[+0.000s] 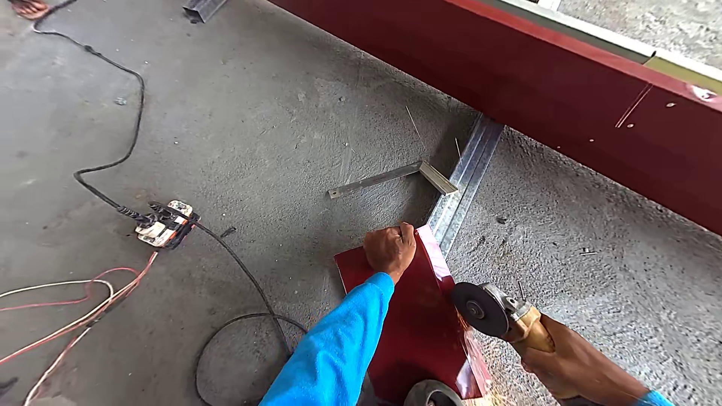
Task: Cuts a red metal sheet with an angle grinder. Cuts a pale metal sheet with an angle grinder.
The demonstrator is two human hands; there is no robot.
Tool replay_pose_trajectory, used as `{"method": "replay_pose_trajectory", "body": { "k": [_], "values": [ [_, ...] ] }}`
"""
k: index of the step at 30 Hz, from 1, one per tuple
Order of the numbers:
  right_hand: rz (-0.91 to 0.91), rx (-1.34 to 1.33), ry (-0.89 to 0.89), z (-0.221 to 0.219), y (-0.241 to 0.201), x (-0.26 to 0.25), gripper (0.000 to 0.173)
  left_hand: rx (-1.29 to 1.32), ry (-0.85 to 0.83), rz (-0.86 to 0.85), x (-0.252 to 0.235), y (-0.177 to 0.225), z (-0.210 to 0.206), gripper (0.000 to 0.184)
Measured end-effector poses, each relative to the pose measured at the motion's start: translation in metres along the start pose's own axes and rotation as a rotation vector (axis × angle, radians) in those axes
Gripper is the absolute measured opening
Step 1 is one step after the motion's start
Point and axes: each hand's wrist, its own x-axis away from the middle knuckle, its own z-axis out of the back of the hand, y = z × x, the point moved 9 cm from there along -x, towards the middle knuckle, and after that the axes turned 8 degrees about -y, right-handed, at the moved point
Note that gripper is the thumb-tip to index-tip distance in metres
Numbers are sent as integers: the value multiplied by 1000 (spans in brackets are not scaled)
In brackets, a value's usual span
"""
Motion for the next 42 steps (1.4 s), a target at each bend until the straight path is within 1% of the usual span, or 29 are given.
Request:
{"method": "replay_pose_trajectory", "body": {
  "k": [2, 4, 6, 8, 9, 11, 13, 14, 18, 21, 23, 27, 30, 32, 35, 42],
  "values": [
    [9, -41, 4, 1, -1, 0, 77, 2, -9, -6, 0, 3, 0, 60],
    [10, -44, 6, 3, 0, -1, 79, 6, -13, -42, 2, 9, -2, 59],
    [18, -2, 3, 7, -1, -3, 80, 10, 25, -122, 6, 16, -8, 56],
    [15, 40, 5, 8, -3, -1, 81, -6, 37, -149, 7, 20, -11, 55],
    [18, 33, 28, 8, -2, 2, 81, -18, 18, -130, 7, 19, -12, 55],
    [45, -76, 70, 8, -4, 13, 77, -50, -66, -60, 4, 12, -13, 58],
    [74, -211, 91, 9, -6, 24, 72, -67, -94, -25, 2, 7, -15, 59],
    [78, -232, 95, 11, -5, 28, 72, -78, -88, -8, 1, 7, -16, 61],
    [47, -97, 96, 16, 5, 27, 78, -81, -85, -13, -1, 9, -19, 62],
    [16, -26, 68, 8, 9, 18, 82, -76, -69, -29, -1, 8, -20, 61],
    [0, -6, 52, 0, 7, 14, 81, -79, -51, -13, 0, 9, -16, 62],
    [-31, 7, 38, -7, 5, 10, 81, -85, -74, 13, 0, 10, -12, 60],
    [-20, 1, 38, -7, 6, 7, 82, -93, -7, -26, 2, 11, -10, 60],
    [-11, -7, 36, -4, 6, 7, 81, -85, 3, -29, 2, 12, -10, 60],
    [-5, 1, 54, -1, 7, 6, 81, -75, -56, 0, 2, 11, -11, 60],
    [-19, -9, 35, -3, 7, 6, 81, -75, -47, 3, 2, 12, -10, 59]
  ]
}}
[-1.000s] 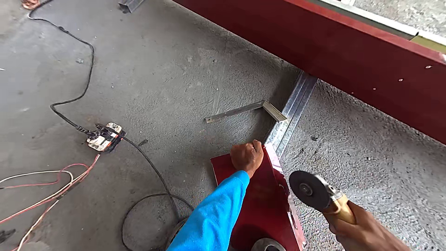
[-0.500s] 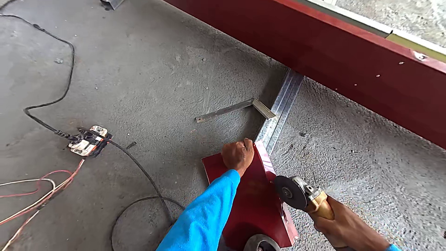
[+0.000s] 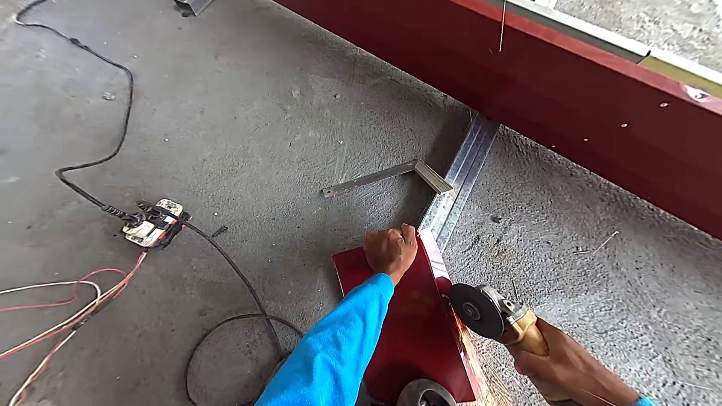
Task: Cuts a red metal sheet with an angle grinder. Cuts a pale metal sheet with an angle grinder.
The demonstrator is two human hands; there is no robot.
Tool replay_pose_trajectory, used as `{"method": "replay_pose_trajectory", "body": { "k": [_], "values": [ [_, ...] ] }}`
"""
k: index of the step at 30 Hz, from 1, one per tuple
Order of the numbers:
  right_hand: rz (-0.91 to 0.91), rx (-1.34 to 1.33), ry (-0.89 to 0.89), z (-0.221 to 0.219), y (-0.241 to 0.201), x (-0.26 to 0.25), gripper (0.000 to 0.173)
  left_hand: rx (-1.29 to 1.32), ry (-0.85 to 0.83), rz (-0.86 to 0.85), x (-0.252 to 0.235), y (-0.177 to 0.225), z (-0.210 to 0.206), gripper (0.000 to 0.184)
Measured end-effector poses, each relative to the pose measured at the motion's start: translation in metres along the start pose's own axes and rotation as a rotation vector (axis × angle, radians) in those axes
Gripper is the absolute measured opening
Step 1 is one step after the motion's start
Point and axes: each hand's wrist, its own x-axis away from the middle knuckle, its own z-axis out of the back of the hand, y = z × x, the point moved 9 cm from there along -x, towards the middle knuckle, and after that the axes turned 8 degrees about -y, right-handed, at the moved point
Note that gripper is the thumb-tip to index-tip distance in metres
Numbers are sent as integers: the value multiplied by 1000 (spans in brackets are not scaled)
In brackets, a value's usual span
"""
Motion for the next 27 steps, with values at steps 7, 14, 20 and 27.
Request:
{"method": "replay_pose_trajectory", "body": {
  "k": [7, 14, 20, 27],
  "values": [
    [31, -63, -7, -1, 5, -8, 78, 10, -33, -13, 2, 2, -5, 58],
    [18, -71, -17, 1, 5, -8, 78, 6, -28, -49, 5, 4, -10, 58],
    [14, -47, -6, -2, 2, -3, 77, 10, -42, -50, 6, 2, -14, 58],
    [-13, 4, -38, -12, 8, -4, 79, 22, -37, -56, 7, 1, -13, 57]
  ]
}}
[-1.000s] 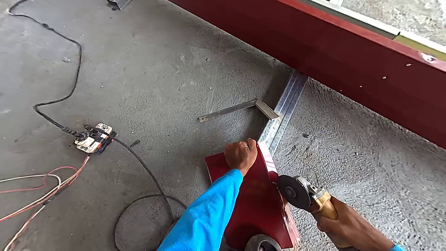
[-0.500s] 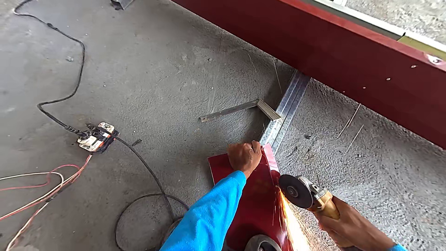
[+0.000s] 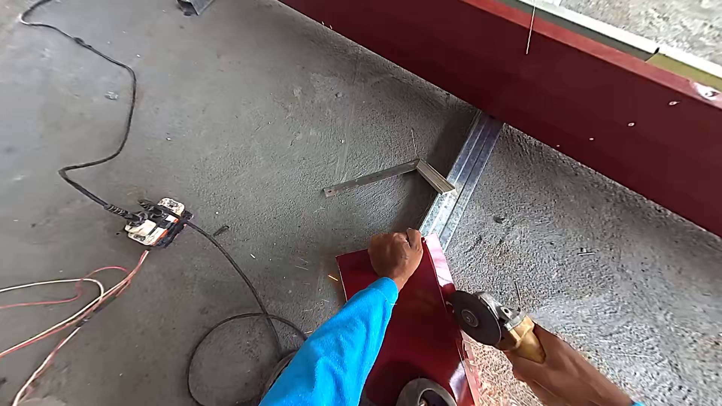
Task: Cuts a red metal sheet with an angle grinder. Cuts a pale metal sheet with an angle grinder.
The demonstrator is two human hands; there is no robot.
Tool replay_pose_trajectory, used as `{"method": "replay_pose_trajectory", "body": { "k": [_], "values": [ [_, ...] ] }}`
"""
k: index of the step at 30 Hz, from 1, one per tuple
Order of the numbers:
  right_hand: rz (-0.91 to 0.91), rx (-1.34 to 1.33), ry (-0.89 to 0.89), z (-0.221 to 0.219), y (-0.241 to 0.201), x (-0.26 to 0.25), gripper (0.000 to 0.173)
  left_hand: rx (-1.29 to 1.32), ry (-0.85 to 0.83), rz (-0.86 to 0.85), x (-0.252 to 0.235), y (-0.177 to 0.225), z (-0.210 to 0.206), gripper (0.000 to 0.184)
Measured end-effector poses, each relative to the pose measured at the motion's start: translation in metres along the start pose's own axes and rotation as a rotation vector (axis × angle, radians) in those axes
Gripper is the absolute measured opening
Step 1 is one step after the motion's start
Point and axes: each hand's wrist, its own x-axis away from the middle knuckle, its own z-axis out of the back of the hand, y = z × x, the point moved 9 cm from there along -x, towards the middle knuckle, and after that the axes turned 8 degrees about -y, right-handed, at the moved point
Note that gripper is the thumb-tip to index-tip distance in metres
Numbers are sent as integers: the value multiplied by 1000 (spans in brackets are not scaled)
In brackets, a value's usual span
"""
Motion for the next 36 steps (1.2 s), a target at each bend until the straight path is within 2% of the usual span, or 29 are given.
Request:
{"method": "replay_pose_trajectory", "body": {
  "k": [22, 29, 36],
  "values": [
    [34, -19, 33, 16, -7, -4, 78, -44, 33, -22, 1, 6, 1, 58],
    [42, -48, 76, 23, -10, -3, 78, -9, -5, -36, 5, 14, -5, 58],
    [26, -73, 40, 18, -9, -1, 76, -42, -3, -30, 2, 13, -9, 58]
  ]
}}
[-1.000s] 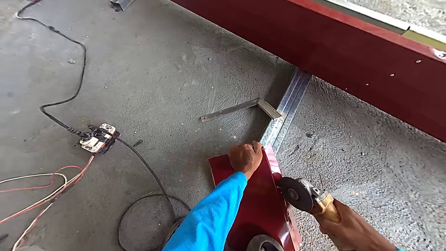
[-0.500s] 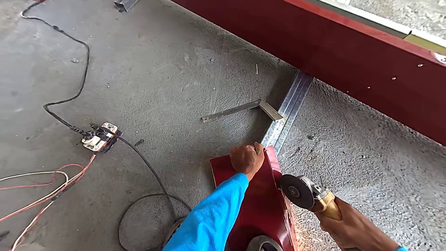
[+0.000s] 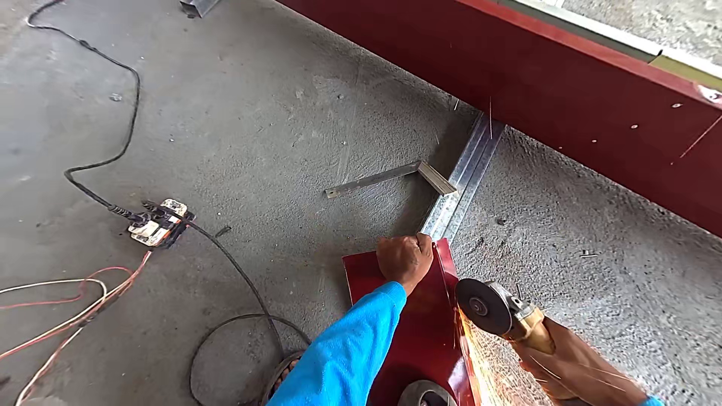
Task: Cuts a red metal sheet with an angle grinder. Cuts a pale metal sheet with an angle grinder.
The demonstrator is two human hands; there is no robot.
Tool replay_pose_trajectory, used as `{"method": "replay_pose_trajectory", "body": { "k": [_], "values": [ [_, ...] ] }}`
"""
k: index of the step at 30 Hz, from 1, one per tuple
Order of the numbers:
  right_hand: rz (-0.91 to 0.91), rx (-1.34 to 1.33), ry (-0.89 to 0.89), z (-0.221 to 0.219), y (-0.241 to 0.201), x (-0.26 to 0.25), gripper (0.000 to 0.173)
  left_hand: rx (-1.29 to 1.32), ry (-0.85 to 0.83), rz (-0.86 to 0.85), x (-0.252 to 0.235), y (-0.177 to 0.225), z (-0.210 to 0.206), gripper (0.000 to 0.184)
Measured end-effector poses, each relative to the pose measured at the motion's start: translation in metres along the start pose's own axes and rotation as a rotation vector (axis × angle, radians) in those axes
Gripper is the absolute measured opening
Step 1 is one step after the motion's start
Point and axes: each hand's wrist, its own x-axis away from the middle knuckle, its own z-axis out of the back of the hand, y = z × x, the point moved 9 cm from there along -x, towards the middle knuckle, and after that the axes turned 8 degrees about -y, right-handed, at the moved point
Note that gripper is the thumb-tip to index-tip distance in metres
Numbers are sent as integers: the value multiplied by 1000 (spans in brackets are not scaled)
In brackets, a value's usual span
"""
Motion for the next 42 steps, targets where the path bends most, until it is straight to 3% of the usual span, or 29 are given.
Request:
{"method": "replay_pose_trajectory", "body": {
  "k": [42],
  "values": [
    [26, 20, 36, 10, -10, -11, 77, -41, 109, -17, 0, 3, -1, 56]
  ]
}}
